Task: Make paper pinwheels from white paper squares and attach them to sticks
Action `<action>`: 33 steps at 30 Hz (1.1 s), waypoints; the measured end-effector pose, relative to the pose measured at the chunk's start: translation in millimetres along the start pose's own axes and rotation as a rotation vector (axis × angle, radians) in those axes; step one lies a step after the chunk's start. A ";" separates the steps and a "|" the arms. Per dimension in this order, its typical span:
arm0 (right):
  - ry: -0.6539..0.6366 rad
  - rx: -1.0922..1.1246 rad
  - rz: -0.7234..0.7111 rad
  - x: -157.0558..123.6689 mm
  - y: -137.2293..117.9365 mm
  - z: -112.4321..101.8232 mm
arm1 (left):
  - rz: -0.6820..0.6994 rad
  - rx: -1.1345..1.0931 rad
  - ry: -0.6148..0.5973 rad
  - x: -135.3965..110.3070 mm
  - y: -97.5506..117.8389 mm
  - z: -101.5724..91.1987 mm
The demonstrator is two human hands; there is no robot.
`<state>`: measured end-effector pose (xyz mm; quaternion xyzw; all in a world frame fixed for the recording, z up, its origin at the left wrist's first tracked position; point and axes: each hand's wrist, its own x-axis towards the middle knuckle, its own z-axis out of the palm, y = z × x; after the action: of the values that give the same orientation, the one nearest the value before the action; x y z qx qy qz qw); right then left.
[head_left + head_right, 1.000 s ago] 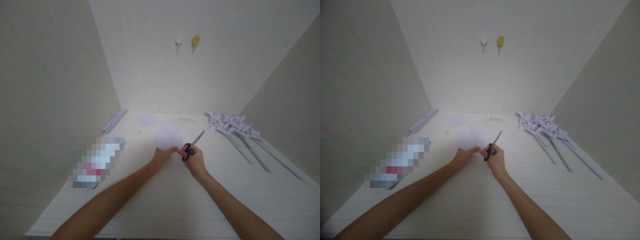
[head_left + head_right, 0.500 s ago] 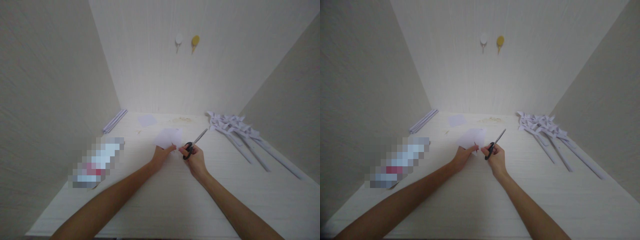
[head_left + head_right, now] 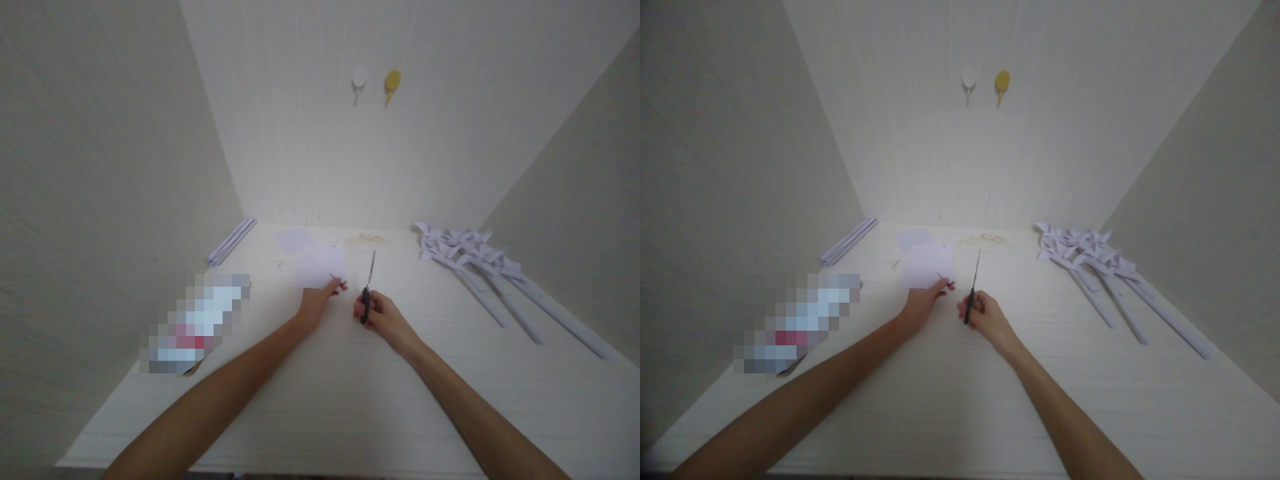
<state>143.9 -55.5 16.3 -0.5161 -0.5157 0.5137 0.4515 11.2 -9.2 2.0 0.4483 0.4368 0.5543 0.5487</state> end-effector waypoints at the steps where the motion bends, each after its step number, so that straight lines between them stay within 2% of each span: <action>1: -0.063 -0.008 0.009 -0.6 -0.2 -1.7 | 0.013 -0.032 0.006 3.1 -0.8 -1.3; 4: -0.173 -0.071 0.032 -3.3 -2.8 -5.6 | 0.065 -0.060 0.036 9.5 -1.5 -4.3; 8: -0.193 -0.180 0.054 -7.7 -9.8 -6.8 | 0.094 -0.040 0.062 12.6 -0.2 -6.1; 15: -0.306 -0.295 0.055 -9.1 -10.8 -9.9 | 0.091 -0.037 0.077 14.2 4.2 -9.0; 33: -0.336 -0.376 0.050 -9.0 -5.5 -14.1 | 0.120 -0.070 0.027 12.0 3.4 -9.0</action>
<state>158.1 -63.2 23.2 -0.5111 -0.6570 0.4983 0.2425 1.8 2.9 3.6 0.4469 0.3968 0.6071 0.5237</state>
